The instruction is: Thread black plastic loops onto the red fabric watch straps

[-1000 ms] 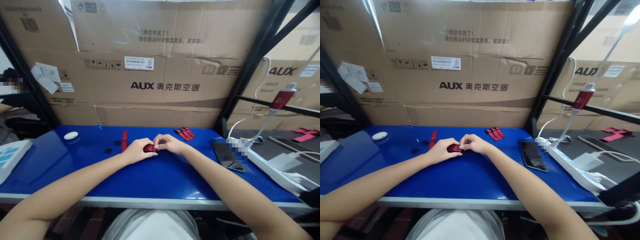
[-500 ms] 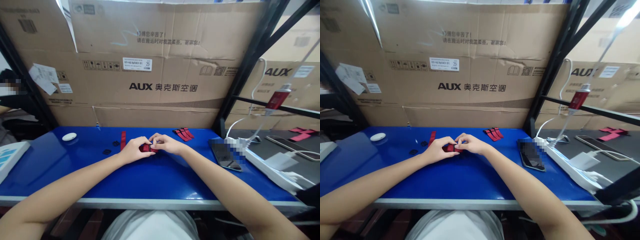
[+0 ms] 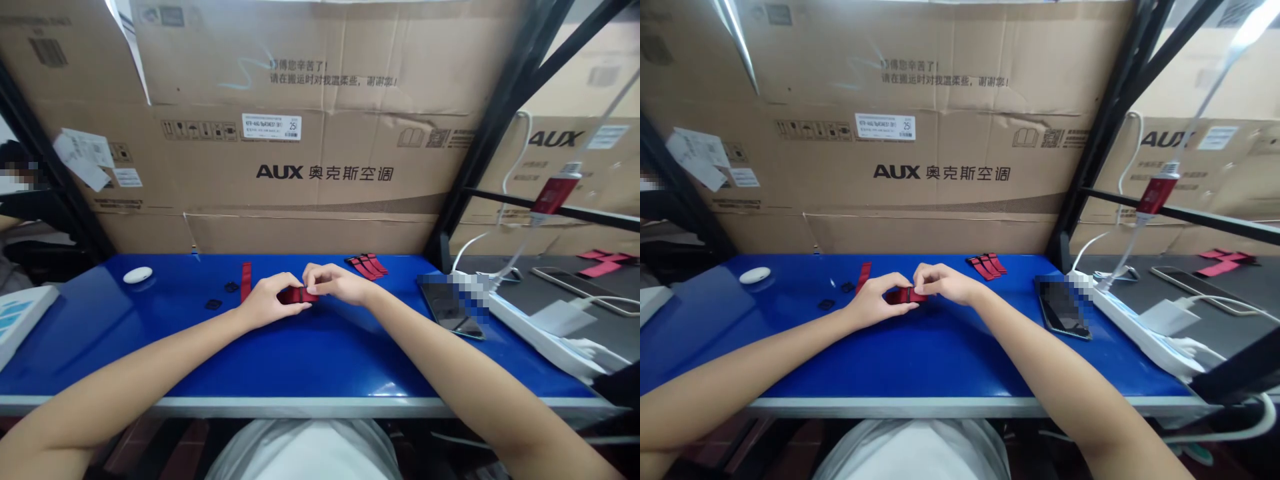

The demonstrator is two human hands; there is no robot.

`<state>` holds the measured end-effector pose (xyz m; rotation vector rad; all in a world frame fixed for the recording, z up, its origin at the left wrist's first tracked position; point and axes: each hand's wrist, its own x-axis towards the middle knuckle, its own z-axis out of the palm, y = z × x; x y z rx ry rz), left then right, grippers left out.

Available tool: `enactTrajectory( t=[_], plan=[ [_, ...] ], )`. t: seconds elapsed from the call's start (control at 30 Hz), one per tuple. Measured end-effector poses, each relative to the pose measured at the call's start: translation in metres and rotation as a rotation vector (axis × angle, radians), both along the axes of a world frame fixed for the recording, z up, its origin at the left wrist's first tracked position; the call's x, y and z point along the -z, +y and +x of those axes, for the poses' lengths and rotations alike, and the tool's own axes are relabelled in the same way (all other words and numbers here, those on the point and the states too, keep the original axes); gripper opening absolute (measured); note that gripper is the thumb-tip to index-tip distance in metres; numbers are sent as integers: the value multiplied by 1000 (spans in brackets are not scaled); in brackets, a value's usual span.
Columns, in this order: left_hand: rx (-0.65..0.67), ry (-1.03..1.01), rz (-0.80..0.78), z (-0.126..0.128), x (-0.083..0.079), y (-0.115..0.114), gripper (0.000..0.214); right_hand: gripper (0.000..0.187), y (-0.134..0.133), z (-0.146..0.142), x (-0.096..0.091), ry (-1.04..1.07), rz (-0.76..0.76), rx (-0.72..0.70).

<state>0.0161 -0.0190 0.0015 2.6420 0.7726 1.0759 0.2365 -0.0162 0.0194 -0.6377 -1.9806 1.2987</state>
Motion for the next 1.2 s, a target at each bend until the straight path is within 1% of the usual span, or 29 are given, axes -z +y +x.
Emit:
enactTrajectory(
  t=[0.1,0.23,0.33,0.43,0.63,0.8,0.87,0.93,1.03,1.13,1.2],
  plan=[
    [-22,-23,-56,1,0,-4,30,19,0,-1,1,36,-35,-18],
    [-57,-13,-95,3,0,-6,30,22,-2,-5,2,-52,-34,24],
    [-47,12,-81,3,0,-7,24,25,-3,-7,1,-123,-21,54],
    [-24,5,-92,4,-1,-7,24,22,-3,-5,-1,-116,-12,65],
    [51,-89,-248,5,3,-8,31,13,1,1,1,3,-107,22],
    [-29,-221,-285,1,6,-4,28,17,7,8,5,210,-250,50],
    [-16,-226,-306,1,5,-2,26,19,8,10,3,277,-292,66],
    [7,-202,-319,3,3,-1,28,21,7,8,2,312,-298,62],
    [34,-121,-291,9,1,-2,36,23,2,-1,0,319,-251,33],
    [78,3,-284,12,2,-4,28,23,-5,-9,-3,287,-198,30],
    [90,83,-307,10,4,-6,25,25,-9,-7,-9,270,-182,42]
  ],
)
